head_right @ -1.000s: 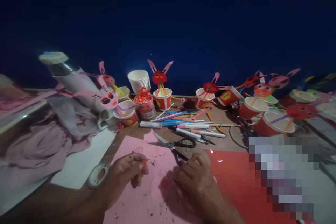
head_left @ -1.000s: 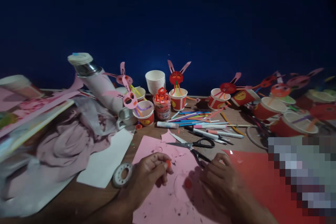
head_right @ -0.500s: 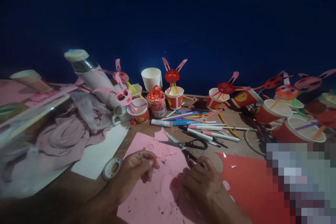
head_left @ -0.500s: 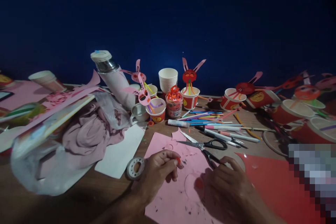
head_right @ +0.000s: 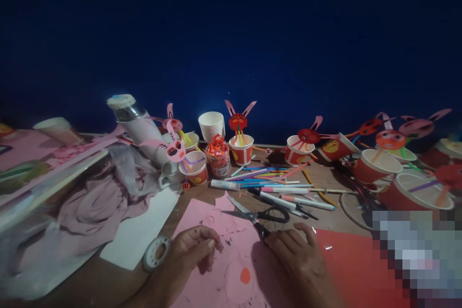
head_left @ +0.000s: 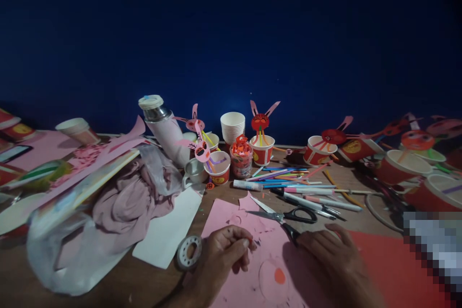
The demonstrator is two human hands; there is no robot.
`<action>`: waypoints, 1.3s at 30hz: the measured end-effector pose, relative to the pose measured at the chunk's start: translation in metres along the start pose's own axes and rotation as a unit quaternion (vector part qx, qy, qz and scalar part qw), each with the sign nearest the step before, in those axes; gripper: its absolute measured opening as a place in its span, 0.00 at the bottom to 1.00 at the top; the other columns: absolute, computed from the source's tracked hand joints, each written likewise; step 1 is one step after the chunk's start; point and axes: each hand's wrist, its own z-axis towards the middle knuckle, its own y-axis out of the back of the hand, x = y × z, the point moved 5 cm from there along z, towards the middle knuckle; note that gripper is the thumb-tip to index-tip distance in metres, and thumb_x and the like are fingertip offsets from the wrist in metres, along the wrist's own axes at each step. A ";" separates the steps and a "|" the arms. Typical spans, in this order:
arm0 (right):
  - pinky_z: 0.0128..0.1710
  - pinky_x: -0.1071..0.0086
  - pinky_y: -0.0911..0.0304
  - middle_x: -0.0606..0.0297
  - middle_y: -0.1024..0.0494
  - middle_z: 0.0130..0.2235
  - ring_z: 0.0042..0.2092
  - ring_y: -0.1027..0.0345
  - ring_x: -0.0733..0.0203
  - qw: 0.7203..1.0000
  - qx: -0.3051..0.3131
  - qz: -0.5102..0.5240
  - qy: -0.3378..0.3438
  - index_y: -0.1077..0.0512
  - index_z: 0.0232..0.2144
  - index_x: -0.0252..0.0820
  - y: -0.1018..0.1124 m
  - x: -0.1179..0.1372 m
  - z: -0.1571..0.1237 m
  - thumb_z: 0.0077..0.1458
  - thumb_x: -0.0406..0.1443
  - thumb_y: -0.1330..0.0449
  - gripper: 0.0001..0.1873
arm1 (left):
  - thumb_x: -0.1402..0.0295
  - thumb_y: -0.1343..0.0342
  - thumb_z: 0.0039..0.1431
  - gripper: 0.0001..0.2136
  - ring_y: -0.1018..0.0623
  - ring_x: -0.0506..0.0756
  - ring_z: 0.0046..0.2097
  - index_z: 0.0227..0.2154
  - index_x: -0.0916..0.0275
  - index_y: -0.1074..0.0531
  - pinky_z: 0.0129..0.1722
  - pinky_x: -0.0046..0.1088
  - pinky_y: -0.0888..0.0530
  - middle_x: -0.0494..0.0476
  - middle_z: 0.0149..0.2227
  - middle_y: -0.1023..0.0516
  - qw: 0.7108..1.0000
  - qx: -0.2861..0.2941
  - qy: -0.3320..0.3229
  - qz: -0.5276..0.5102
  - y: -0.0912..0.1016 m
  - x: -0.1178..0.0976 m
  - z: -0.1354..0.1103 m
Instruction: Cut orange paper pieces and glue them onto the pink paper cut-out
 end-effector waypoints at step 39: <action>0.27 0.71 0.44 0.61 0.23 0.33 0.31 0.29 0.60 0.984 0.169 -0.048 -0.036 0.37 0.42 0.39 -0.025 0.025 0.076 0.59 0.33 0.56 0.12 | 0.67 0.45 0.46 0.07 0.33 0.44 0.20 0.24 0.66 0.28 0.19 0.21 0.38 0.57 0.34 0.27 0.998 0.029 -0.059 0.004 -0.003 -0.014 -0.006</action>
